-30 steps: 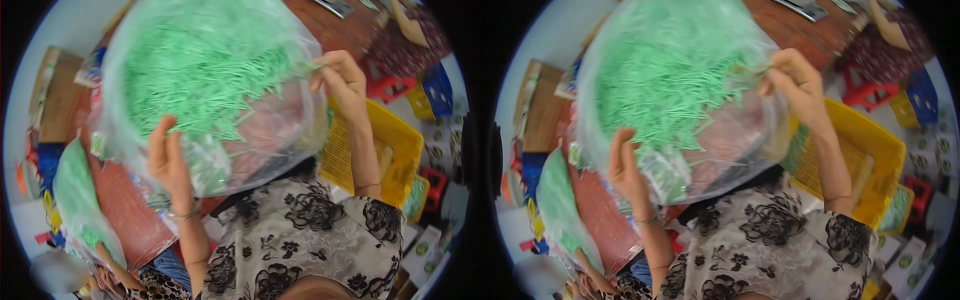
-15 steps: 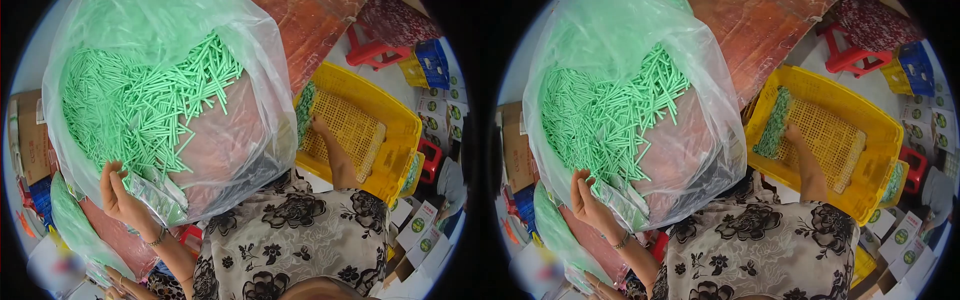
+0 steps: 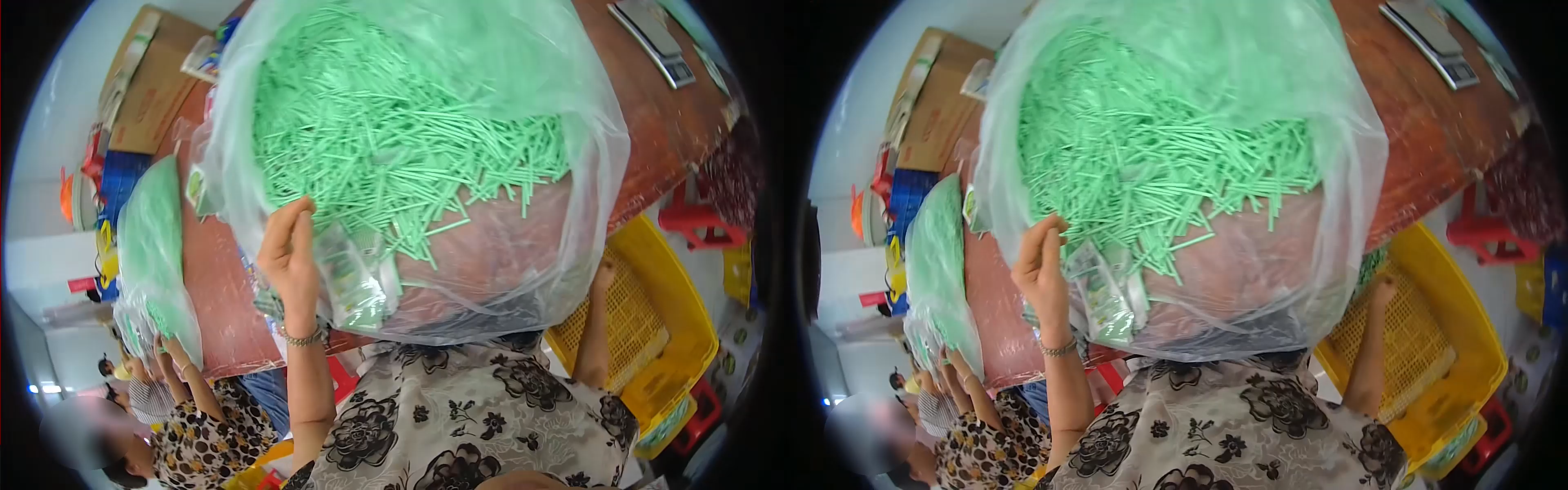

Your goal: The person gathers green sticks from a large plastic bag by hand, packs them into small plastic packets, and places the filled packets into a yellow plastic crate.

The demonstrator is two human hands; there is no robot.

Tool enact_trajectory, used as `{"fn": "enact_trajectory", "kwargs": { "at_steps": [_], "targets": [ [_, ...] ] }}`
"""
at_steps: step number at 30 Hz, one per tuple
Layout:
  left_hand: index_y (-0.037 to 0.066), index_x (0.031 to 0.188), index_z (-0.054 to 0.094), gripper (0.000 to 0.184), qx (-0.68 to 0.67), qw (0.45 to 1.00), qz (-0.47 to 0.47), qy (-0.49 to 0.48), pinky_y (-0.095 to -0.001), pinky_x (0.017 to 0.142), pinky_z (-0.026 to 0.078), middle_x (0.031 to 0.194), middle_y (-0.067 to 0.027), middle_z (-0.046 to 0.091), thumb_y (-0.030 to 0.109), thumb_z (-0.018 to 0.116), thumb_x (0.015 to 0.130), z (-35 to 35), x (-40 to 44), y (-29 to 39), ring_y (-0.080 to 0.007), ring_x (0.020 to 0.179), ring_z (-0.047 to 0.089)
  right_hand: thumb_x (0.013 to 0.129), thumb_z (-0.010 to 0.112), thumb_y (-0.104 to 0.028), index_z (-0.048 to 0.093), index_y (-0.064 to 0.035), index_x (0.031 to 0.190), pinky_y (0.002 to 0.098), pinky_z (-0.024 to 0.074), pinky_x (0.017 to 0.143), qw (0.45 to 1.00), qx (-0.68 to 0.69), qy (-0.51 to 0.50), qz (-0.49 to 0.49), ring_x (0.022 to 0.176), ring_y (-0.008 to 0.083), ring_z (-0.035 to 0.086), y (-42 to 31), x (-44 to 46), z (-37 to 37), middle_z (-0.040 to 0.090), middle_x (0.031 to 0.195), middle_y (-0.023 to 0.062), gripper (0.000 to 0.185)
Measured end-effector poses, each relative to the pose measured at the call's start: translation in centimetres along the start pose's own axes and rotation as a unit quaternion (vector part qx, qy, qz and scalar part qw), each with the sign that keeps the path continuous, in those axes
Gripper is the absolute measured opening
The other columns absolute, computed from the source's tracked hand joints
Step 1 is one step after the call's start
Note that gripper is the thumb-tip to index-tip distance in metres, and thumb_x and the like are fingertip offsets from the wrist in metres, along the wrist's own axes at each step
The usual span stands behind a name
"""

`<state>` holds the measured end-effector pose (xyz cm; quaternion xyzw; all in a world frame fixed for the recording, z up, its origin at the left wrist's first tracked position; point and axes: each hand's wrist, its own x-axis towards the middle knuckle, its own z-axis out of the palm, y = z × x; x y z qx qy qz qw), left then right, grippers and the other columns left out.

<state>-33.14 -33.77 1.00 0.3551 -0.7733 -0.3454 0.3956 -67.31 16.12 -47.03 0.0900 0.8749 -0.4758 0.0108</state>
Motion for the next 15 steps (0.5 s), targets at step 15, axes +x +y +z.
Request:
{"fn": "enact_trajectory", "kwargs": {
  "at_steps": [15],
  "targets": [
    [0.000, 0.108, 0.066, 0.026, 0.246, 0.951, 0.183, -0.024, -0.0430, 0.090, 0.044, 0.109, -0.0128, 0.065, 0.012, 0.067, 0.085, -1.2, 2.4, -5.5, -0.0310, 0.105, 0.058, 0.082, 0.070, -0.017, 0.068, -0.0049, 0.090, 0.0410, 0.0480, 0.074, 0.637, -0.009, -0.315, -0.703, 0.087, 0.0319, 0.058, -66.1, -25.2, 10.6, 0.058, 0.089, 0.0122, 0.014]
  ]
}}
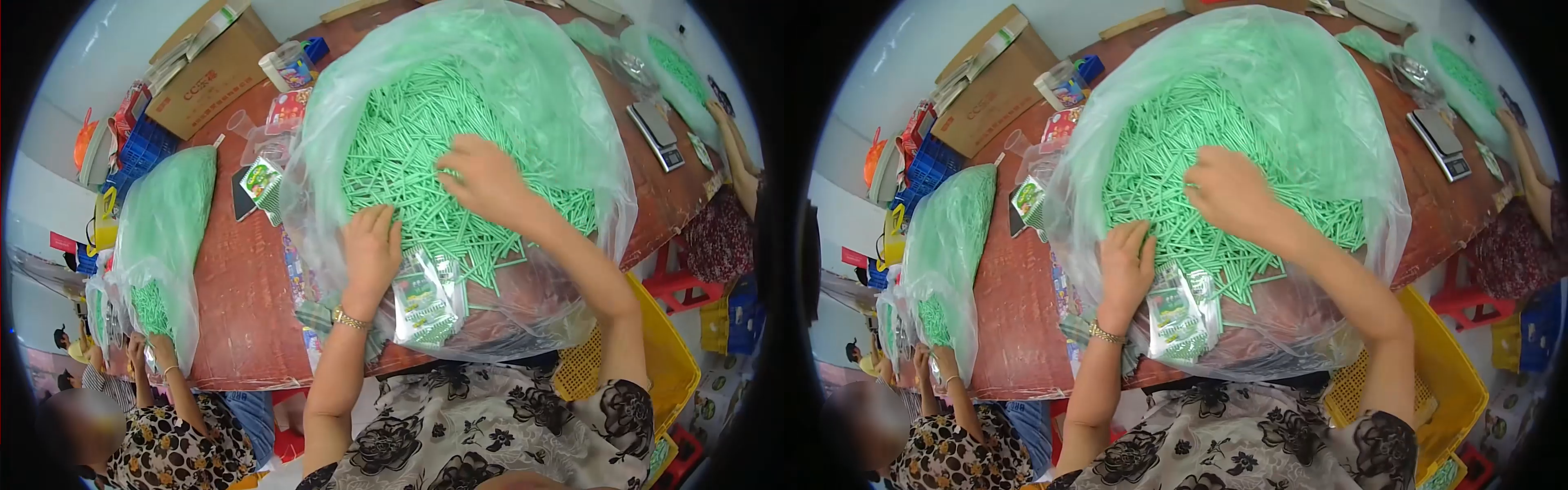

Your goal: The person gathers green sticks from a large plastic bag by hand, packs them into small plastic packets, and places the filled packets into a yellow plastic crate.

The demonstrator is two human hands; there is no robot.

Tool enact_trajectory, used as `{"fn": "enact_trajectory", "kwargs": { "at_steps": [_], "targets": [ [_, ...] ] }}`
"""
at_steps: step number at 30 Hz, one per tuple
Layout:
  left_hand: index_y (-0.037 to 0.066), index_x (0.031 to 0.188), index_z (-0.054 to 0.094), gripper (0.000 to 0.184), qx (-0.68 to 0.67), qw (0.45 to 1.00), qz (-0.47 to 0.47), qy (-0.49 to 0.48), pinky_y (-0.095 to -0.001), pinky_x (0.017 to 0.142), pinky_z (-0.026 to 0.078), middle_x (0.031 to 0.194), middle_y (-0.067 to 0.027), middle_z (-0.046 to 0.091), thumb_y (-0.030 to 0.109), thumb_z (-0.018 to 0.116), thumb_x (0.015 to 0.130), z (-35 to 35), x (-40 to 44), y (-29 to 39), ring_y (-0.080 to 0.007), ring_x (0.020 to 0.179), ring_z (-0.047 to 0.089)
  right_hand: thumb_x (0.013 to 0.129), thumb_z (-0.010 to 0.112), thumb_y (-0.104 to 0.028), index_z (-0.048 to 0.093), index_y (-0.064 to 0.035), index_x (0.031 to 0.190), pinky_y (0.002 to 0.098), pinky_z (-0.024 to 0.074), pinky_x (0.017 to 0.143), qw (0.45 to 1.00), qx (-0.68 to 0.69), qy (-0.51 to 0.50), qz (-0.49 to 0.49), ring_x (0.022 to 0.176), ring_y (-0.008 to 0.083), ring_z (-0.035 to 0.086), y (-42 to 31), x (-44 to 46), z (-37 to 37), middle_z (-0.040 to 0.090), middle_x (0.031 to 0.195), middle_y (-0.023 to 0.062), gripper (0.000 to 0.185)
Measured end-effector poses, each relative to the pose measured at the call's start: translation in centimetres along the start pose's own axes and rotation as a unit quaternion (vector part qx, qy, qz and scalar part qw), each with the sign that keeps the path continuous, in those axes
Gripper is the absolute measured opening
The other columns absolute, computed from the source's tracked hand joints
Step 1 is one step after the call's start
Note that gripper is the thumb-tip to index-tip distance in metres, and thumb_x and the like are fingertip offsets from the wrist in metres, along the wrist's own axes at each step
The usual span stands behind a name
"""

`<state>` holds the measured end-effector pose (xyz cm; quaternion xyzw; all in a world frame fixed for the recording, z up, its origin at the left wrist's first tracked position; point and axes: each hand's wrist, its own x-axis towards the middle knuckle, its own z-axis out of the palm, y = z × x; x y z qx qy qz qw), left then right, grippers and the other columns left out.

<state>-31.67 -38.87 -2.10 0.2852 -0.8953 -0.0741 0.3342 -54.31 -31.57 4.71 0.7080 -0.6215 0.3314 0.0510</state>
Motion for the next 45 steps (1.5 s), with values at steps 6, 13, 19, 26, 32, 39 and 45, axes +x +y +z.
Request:
{"fn": "enact_trajectory", "kwargs": {
  "at_steps": [6, 13, 19, 26, 32, 39, 45],
  "targets": [
    [0.001, 0.107, 0.066, 0.027, -0.016, 1.000, 0.002, 0.022, -0.0427, 0.088, 0.042, 0.110, -0.0117, 0.064, 0.012, 0.069, 0.083, 0.4, -0.3, -0.5, -0.0297, 0.107, 0.057, 0.079, 0.066, -0.016, 0.071, -0.0013, 0.083, 0.0461, 0.0467, 0.076, 0.978, -0.177, -0.026, 0.110, 0.091, 0.0325, 0.061, 1.2, 8.6, 13.1, 0.062, 0.094, 0.0170, 0.016],
    [0.002, 0.104, 0.067, 0.024, -0.017, 0.999, -0.002, 0.029, -0.0413, 0.084, 0.043, 0.106, -0.0103, 0.066, 0.012, 0.068, 0.082, 0.3, -0.1, -0.3, -0.0290, 0.102, 0.059, 0.077, 0.061, -0.015, 0.072, -0.0020, 0.088, 0.0466, 0.0461, 0.078, 0.962, -0.156, -0.132, 0.181, 0.091, 0.0326, 0.065, 1.1, 10.7, 13.6, 0.066, 0.097, 0.0188, 0.020],
    [-0.002, 0.115, 0.061, 0.034, -0.109, 0.992, -0.036, 0.059, -0.0438, 0.091, 0.045, 0.115, -0.0178, 0.061, 0.010, 0.068, 0.085, -0.5, 0.1, -0.5, -0.0348, 0.109, 0.056, 0.083, 0.058, -0.018, 0.065, -0.0005, 0.084, 0.0515, 0.0428, 0.078, 0.978, -0.105, -0.136, 0.116, 0.090, 0.0381, 0.063, 2.0, 8.3, 9.8, 0.066, 0.094, 0.0189, 0.018],
    [-0.012, 0.142, 0.032, 0.065, -0.273, 0.948, -0.123, 0.107, -0.0445, 0.108, 0.036, 0.139, -0.0316, 0.042, 0.016, 0.064, 0.092, -2.4, 4.1, 3.9, -0.0421, 0.132, 0.042, 0.086, 0.054, -0.006, 0.052, -0.0037, 0.092, 0.0464, 0.0372, 0.077, 0.999, -0.009, -0.047, 0.020, 0.092, 0.0342, 0.060, -1.3, 0.5, 4.3, 0.063, 0.091, 0.0144, 0.007],
    [-0.013, 0.144, 0.027, 0.078, -0.208, 0.978, -0.008, -0.029, -0.0501, 0.113, 0.025, 0.149, -0.0336, 0.030, 0.027, 0.066, 0.090, 0.6, 3.8, 8.1, -0.0457, 0.140, 0.028, 0.080, 0.063, -0.015, 0.056, -0.0063, 0.094, 0.0466, 0.0370, 0.072, 0.992, 0.006, -0.070, 0.103, 0.080, 0.0345, 0.061, -1.4, -0.9, 4.6, 0.062, 0.080, 0.0123, 0.018],
    [-0.007, 0.148, 0.026, 0.075, -0.169, 0.984, -0.019, 0.056, -0.0479, 0.113, 0.026, 0.152, -0.0268, 0.031, 0.023, 0.065, 0.092, -1.9, 3.3, 7.2, -0.0397, 0.142, 0.030, 0.092, 0.060, -0.027, 0.064, -0.0031, 0.091, 0.0426, 0.0379, 0.079, 0.984, 0.131, 0.048, 0.110, 0.096, 0.0291, 0.056, -0.5, -1.6, 4.1, 0.063, 0.095, 0.0128, 0.024],
    [-0.001, 0.141, 0.039, 0.062, -0.666, 0.690, -0.284, -0.003, -0.0364, 0.108, 0.036, 0.142, -0.0114, 0.045, 0.040, 0.058, 0.099, -0.5, 3.7, 8.3, -0.0225, 0.132, 0.043, 0.093, 0.059, -0.025, 0.060, -0.0010, 0.091, 0.0365, 0.0418, 0.083, 0.923, 0.364, 0.093, 0.089, 0.088, 0.0280, 0.055, -2.6, -1.2, 3.4, 0.058, 0.087, 0.0093, 0.024]
  ]
}}
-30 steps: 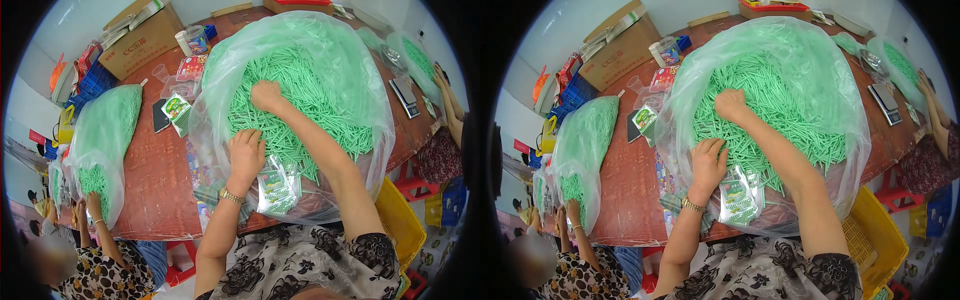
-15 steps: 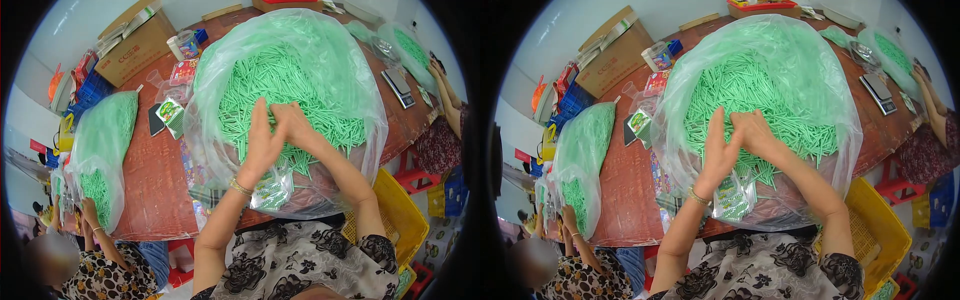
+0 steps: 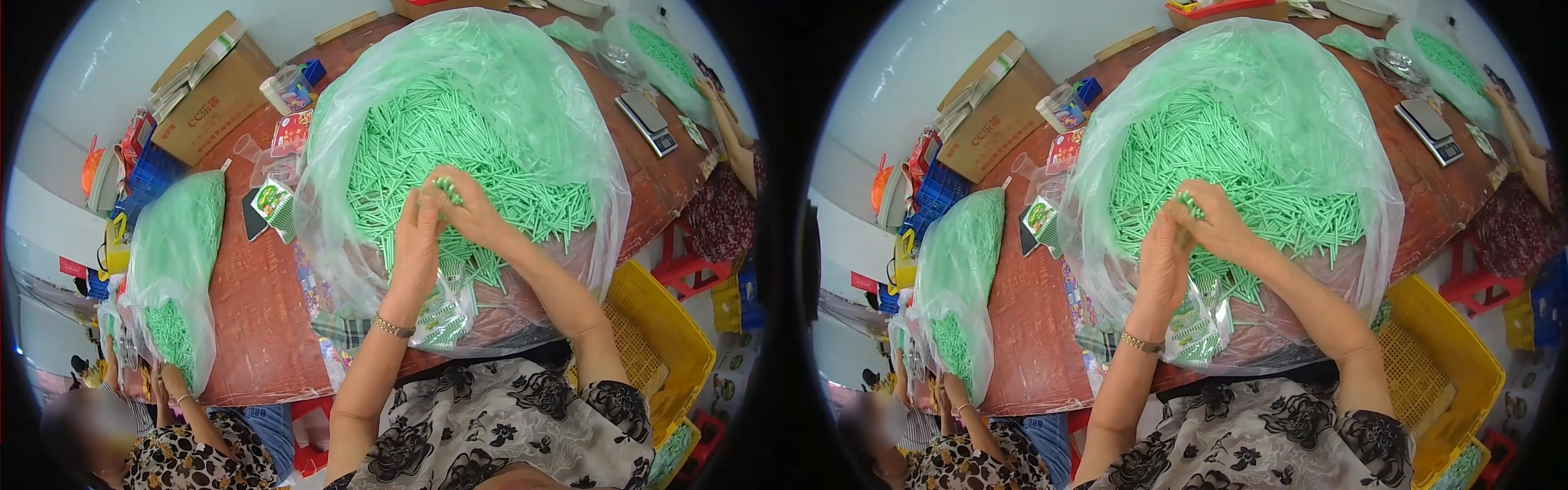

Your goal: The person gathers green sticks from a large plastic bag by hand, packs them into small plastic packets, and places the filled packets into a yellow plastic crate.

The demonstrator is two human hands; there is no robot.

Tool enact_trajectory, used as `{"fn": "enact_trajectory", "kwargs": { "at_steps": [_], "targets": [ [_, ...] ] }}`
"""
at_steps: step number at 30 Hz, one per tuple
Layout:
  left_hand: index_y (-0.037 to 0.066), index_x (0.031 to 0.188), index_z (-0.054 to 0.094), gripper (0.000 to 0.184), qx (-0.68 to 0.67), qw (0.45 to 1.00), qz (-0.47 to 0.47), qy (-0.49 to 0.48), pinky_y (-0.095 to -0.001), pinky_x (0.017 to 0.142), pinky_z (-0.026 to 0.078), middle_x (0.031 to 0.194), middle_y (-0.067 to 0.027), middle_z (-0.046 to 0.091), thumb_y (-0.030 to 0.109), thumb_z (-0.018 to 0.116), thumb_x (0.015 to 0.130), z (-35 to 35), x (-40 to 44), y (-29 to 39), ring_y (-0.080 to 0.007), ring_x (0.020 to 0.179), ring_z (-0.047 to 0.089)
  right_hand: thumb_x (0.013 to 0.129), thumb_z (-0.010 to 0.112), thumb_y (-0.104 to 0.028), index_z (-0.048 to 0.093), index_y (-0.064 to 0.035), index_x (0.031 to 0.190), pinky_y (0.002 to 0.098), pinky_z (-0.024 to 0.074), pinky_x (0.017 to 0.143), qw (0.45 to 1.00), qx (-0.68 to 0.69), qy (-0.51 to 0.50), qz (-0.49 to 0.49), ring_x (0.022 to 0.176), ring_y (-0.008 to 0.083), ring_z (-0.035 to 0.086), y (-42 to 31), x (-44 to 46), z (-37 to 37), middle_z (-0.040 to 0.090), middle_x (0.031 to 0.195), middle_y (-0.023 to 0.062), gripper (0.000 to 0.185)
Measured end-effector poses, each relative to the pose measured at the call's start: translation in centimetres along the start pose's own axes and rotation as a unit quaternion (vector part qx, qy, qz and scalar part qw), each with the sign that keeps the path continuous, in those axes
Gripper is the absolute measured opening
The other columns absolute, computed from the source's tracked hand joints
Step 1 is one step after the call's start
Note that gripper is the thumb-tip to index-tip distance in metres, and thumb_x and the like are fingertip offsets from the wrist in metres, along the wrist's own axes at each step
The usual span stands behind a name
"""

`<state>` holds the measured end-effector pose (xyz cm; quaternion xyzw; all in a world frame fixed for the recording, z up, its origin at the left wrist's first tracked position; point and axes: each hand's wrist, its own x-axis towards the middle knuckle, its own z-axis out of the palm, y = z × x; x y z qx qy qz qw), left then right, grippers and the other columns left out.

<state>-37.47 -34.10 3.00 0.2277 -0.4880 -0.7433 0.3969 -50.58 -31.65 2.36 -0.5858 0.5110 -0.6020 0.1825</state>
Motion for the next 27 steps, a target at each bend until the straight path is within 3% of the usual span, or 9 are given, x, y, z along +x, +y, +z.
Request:
{"fn": "enact_trajectory", "kwargs": {
  "at_steps": [3, 9, 12, 14, 16, 18, 19, 23, 27],
  "targets": [
    [0.002, 0.131, 0.048, 0.056, -0.119, 0.988, -0.076, -0.063, -0.0323, 0.099, 0.042, 0.126, -0.0034, 0.053, 0.041, 0.065, 0.095, -0.1, 0.7, -0.6, -0.0151, 0.115, 0.052, 0.087, 0.064, -0.023, 0.057, -0.0014, 0.084, 0.0357, 0.0417, 0.079, 0.990, -0.072, 0.056, -0.105, 0.083, 0.0268, 0.055, 1.1, -0.2, 0.9, 0.057, 0.082, 0.0085, 0.022],
    [-0.006, 0.149, 0.024, 0.089, -0.048, 0.999, -0.019, 0.008, -0.0345, 0.106, 0.037, 0.141, -0.0156, 0.046, 0.029, 0.076, 0.087, 1.5, 0.9, -1.0, -0.0206, 0.126, 0.048, 0.080, 0.068, -0.019, 0.064, -0.0043, 0.085, 0.0386, 0.0413, 0.077, 0.992, -0.079, 0.060, -0.081, 0.084, 0.0281, 0.057, 1.2, -0.6, 0.3, 0.061, 0.084, 0.0079, 0.016],
    [-0.007, 0.150, 0.018, 0.094, -0.030, 0.997, -0.066, 0.041, -0.0356, 0.106, 0.038, 0.140, -0.0204, 0.046, 0.032, 0.076, 0.087, 1.2, 0.5, 0.4, -0.0236, 0.127, 0.048, 0.089, 0.064, -0.014, 0.061, -0.0016, 0.080, 0.0331, 0.0434, 0.076, 0.988, -0.085, 0.059, -0.114, 0.081, 0.0201, 0.056, 1.7, -0.7, 0.0, 0.060, 0.083, 0.0051, 0.016],
    [-0.006, 0.151, 0.014, 0.096, 0.039, 0.996, -0.055, 0.055, -0.0366, 0.107, 0.037, 0.141, -0.0223, 0.044, 0.035, 0.074, 0.088, 0.6, 0.2, 1.4, -0.0251, 0.129, 0.046, 0.096, 0.059, -0.018, 0.062, -0.0001, 0.090, 0.0289, 0.0462, 0.075, 1.000, 0.029, 0.011, -0.004, 0.084, 0.0123, 0.056, 1.4, -0.7, -0.5, 0.061, 0.084, 0.0023, 0.019],
    [-0.004, 0.150, 0.023, 0.086, 0.121, 0.989, -0.013, 0.082, -0.0380, 0.105, 0.038, 0.138, -0.0212, 0.046, 0.033, 0.073, 0.089, 0.4, 0.2, 1.5, -0.0272, 0.124, 0.049, 0.099, 0.056, -0.019, 0.063, 0.0007, 0.094, 0.0267, 0.0475, 0.075, 0.995, 0.087, -0.012, 0.051, 0.086, 0.0085, 0.056, 1.2, -0.6, -0.8, 0.061, 0.084, 0.0009, 0.022],
    [-0.001, 0.144, 0.038, 0.070, 0.435, 0.862, 0.233, 0.117, -0.0401, 0.103, 0.039, 0.135, -0.0206, 0.048, 0.027, 0.072, 0.089, -0.1, 0.3, 1.7, -0.0294, 0.118, 0.052, 0.098, 0.059, -0.031, 0.064, -0.0009, 0.086, 0.0287, 0.0466, 0.063, 0.996, 0.043, -0.004, 0.077, 0.065, 0.0099, 0.056, 1.0, -0.6, -0.8, 0.061, 0.069, 0.0033, 0.033],
    [0.001, 0.127, 0.058, 0.046, 0.406, 0.873, 0.248, 0.106, -0.0402, 0.102, 0.039, 0.125, -0.0169, 0.055, 0.020, 0.072, 0.087, -0.1, 0.4, 1.9, -0.0292, 0.115, 0.053, 0.098, 0.059, -0.031, 0.064, -0.0009, 0.086, 0.0287, 0.0466, 0.063, 0.996, 0.045, -0.004, 0.078, 0.065, 0.0099, 0.056, 0.8, -0.6, -1.0, 0.061, 0.069, 0.0033, 0.033],
    [0.003, 0.099, 0.074, 0.017, 0.373, 0.884, 0.281, -0.022, -0.0350, 0.094, 0.045, 0.097, -0.0077, 0.067, 0.008, 0.072, 0.083, 0.0, 1.6, 1.8, -0.0225, 0.108, 0.057, 0.094, 0.058, -0.028, 0.061, -0.0038, 0.076, 0.0272, 0.0404, 0.050, 0.968, 0.113, -0.160, 0.157, 0.054, 0.0089, 0.052, 1.1, -0.7, -1.8, 0.057, 0.058, 0.0023, 0.030],
    [0.002, 0.099, 0.074, 0.015, 0.291, 0.938, 0.187, -0.030, -0.0316, 0.086, 0.048, 0.095, -0.0080, 0.067, 0.004, 0.072, 0.084, 0.2, 1.9, 1.9, -0.0187, 0.097, 0.061, 0.093, 0.059, -0.026, 0.058, -0.0047, 0.072, 0.0266, 0.0371, 0.048, 0.942, 0.179, -0.223, 0.177, 0.050, 0.0100, 0.048, 1.1, -0.8, -2.3, 0.054, 0.057, 0.0011, 0.030]
  ]
}}
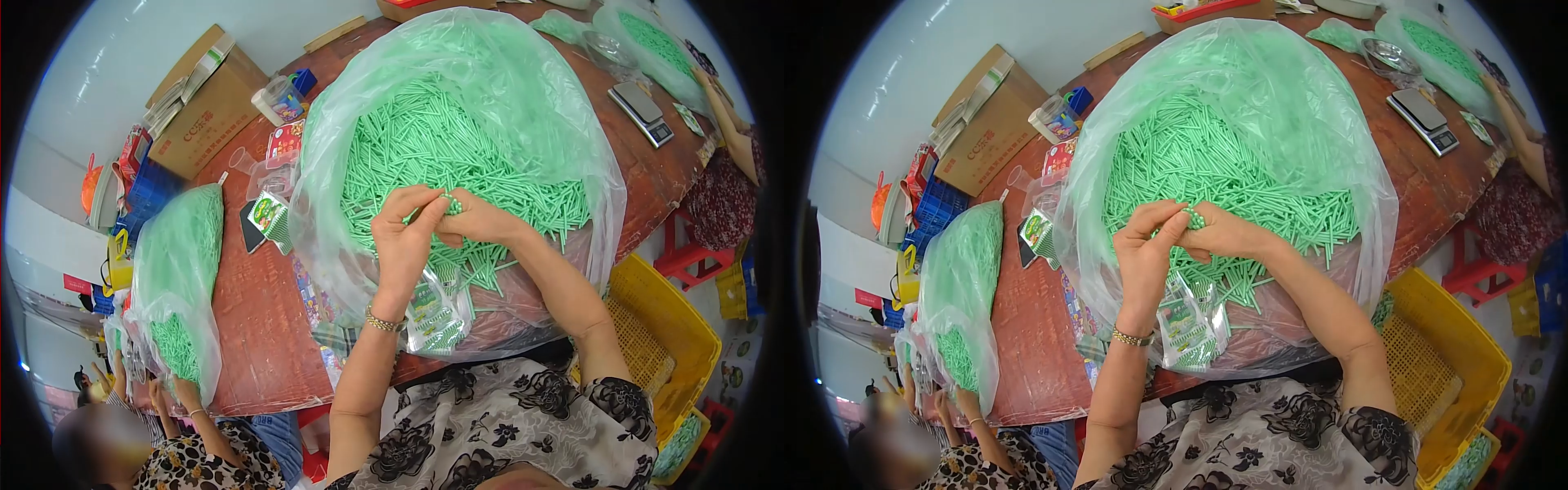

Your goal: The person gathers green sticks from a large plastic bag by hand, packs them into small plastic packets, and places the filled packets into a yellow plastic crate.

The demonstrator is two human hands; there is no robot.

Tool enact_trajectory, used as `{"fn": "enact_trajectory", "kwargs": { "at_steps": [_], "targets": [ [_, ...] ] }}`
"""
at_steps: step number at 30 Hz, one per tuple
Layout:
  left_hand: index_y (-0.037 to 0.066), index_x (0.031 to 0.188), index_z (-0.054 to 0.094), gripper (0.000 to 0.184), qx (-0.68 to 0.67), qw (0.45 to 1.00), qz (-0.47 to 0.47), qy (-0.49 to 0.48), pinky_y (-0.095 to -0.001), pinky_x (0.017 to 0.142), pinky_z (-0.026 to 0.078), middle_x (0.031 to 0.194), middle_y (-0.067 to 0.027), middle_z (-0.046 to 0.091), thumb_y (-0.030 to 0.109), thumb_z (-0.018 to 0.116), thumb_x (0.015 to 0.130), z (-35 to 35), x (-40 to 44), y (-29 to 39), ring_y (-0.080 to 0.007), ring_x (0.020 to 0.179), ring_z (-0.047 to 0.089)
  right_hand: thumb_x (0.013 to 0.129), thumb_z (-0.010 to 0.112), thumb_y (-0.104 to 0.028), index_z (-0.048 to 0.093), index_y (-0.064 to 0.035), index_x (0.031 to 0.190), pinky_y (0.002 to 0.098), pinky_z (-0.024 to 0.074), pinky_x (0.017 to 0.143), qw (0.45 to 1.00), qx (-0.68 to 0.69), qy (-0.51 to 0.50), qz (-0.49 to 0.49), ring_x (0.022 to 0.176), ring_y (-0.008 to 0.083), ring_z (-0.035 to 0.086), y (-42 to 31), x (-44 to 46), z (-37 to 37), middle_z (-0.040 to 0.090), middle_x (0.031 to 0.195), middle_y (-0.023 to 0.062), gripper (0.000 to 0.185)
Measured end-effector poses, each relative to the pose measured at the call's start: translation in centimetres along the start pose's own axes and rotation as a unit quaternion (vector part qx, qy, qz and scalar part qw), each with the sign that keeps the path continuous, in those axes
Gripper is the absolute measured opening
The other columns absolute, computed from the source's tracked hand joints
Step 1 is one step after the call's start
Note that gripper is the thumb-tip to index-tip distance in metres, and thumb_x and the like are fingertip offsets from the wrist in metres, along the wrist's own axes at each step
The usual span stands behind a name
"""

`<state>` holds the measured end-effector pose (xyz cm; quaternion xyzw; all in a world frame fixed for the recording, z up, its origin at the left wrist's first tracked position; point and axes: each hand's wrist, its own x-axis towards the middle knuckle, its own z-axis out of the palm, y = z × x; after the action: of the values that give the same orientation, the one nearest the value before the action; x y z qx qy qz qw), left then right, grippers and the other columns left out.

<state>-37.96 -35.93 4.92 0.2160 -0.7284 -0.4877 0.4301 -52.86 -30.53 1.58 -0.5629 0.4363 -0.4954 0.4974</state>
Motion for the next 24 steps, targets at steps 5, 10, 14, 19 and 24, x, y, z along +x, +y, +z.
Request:
{"fn": "enact_trajectory", "kwargs": {
  "at_steps": [5, 10, 14, 19, 24],
  "targets": [
    [-0.003, 0.093, 0.067, 0.008, -0.154, 0.983, -0.096, 0.033, -0.0264, 0.072, 0.049, 0.089, -0.0059, 0.067, 0.005, 0.066, 0.092, -0.3, 0.4, -1.0, -0.0112, 0.074, 0.061, 0.096, 0.061, -0.027, 0.054, -0.0067, 0.066, 0.0271, 0.0335, 0.047, 0.992, 0.098, 0.019, 0.079, 0.048, 0.0094, 0.042, -2.1, -0.6, 0.6, 0.049, 0.055, 0.0002, 0.037],
    [-0.001, 0.089, 0.060, 0.008, 0.002, 0.999, -0.023, 0.043, -0.0248, 0.066, 0.048, 0.082, -0.0031, 0.062, 0.005, 0.064, 0.092, 0.1, 0.9, -1.5, -0.0097, 0.073, 0.059, 0.097, 0.063, -0.025, 0.054, -0.0083, 0.081, 0.0247, 0.0285, 0.047, 0.988, 0.125, -0.021, 0.091, 0.049, 0.0062, 0.037, -0.9, -0.4, -0.1, 0.046, 0.060, -0.0044, 0.024],
    [-0.001, 0.090, 0.058, 0.008, -0.099, 0.987, -0.047, 0.116, -0.0271, 0.066, 0.049, 0.091, -0.0057, 0.059, 0.006, 0.063, 0.093, -0.2, 1.4, -1.1, -0.0113, 0.080, 0.059, 0.097, 0.062, -0.026, 0.057, -0.0074, 0.082, 0.0249, 0.0286, 0.047, 0.981, 0.163, -0.005, 0.102, 0.050, 0.0060, 0.036, -1.9, -0.4, 0.4, 0.043, 0.060, -0.0062, 0.024],
    [-0.005, 0.119, 0.055, 0.032, 0.245, 0.951, 0.108, 0.153, -0.0368, 0.095, 0.042, 0.115, -0.0188, 0.056, 0.014, 0.063, 0.095, -2.6, 2.9, -0.9, -0.0308, 0.110, 0.053, 0.094, 0.064, -0.030, 0.059, -0.0042, 0.080, 0.0273, 0.0312, 0.050, 0.986, -0.065, 0.153, 0.012, 0.054, 0.0078, 0.036, -0.6, 0.4, 0.2, 0.043, 0.060, -0.0039, 0.030],
    [-0.002, 0.128, 0.051, 0.054, -0.095, 0.986, -0.136, 0.025, -0.0366, 0.101, 0.040, 0.129, -0.0146, 0.053, 0.045, 0.049, 0.101, 0.0, -0.4, -1.6, -0.0237, 0.122, 0.050, 0.093, 0.066, -0.027, 0.060, -0.0003, 0.075, 0.0324, 0.0379, 0.054, 0.920, -0.213, 0.266, -0.195, 0.056, 0.0176, 0.041, -0.5, 0.6, 1.4, 0.051, 0.063, 0.0057, 0.033]
  ]
}}
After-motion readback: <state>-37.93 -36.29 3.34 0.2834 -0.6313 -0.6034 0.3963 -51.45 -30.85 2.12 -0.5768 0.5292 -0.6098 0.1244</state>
